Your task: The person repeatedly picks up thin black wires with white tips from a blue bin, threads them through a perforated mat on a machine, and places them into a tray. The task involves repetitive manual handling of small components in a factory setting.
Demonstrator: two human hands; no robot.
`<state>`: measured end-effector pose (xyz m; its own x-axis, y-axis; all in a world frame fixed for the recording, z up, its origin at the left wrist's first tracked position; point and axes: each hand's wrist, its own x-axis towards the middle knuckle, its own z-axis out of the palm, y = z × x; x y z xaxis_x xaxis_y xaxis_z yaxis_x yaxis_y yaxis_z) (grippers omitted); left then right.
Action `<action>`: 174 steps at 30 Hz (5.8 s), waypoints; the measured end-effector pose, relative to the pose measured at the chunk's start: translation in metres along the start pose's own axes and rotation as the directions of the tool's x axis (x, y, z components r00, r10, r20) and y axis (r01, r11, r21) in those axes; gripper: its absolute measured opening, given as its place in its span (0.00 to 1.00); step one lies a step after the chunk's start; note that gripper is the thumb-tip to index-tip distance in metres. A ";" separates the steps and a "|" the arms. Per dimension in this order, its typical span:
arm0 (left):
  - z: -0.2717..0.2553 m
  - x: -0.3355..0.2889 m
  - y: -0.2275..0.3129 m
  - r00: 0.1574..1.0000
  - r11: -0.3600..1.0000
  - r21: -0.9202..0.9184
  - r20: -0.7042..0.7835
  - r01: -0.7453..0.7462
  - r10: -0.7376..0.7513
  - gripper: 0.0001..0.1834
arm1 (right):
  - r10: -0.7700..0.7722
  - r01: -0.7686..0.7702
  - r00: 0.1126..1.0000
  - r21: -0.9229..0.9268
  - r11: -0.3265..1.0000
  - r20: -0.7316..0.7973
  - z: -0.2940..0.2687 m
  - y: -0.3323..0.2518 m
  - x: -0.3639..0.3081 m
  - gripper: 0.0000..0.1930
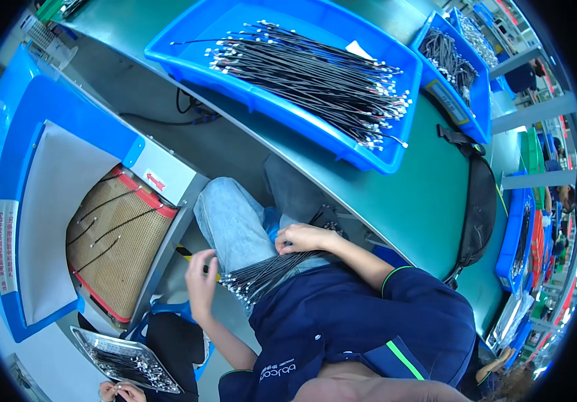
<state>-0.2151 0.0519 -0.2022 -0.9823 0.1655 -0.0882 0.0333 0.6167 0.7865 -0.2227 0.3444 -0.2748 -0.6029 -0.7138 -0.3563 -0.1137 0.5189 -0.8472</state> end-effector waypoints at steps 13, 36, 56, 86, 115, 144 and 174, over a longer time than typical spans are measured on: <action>0.037 -0.039 0.003 0.943 0.995 0.057 0.318 0.082 -0.095 0.12 | -0.239 0.250 0.932 0.005 0.968 -0.272 0.005 -0.005 -0.007 0.10; 0.050 0.005 0.038 0.988 0.997 -0.073 0.150 -0.034 0.045 0.07 | -0.531 0.451 0.719 -0.281 0.847 -0.448 -0.028 -0.052 0.010 0.06; 0.144 0.009 0.023 0.891 0.967 0.246 0.451 -0.069 -0.051 0.21 | -0.036 0.191 0.693 0.136 0.972 -0.720 -0.052 -0.037 0.002 0.07; 0.075 0.022 0.043 0.935 0.951 0.080 -0.177 -0.298 0.307 0.09 | -0.277 0.224 0.753 -0.163 0.961 -0.597 -0.041 -0.052 0.004 0.07; 0.017 0.002 -0.004 0.925 0.972 0.186 -0.322 -0.145 0.200 0.08 | -0.301 0.242 0.787 -0.179 0.954 -0.538 -0.061 -0.020 -0.001 0.09; -0.032 -0.036 -0.051 0.868 0.967 0.252 -0.472 -0.034 0.153 0.06 | -0.330 0.351 0.743 -0.081 0.933 -0.583 -0.068 -0.030 -0.006 0.05; -0.218 0.070 -0.198 0.890 0.928 0.344 -0.455 0.143 0.031 0.08 | -0.530 0.271 0.477 -0.456 0.847 -0.701 -0.015 -0.095 0.233 0.08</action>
<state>-0.3307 -0.2259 -0.2308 -0.9571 -0.1836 0.2241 -0.0464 0.8606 0.5072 -0.3643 0.1360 -0.2708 -0.7808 -0.2857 0.5556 -0.6203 0.4606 -0.6349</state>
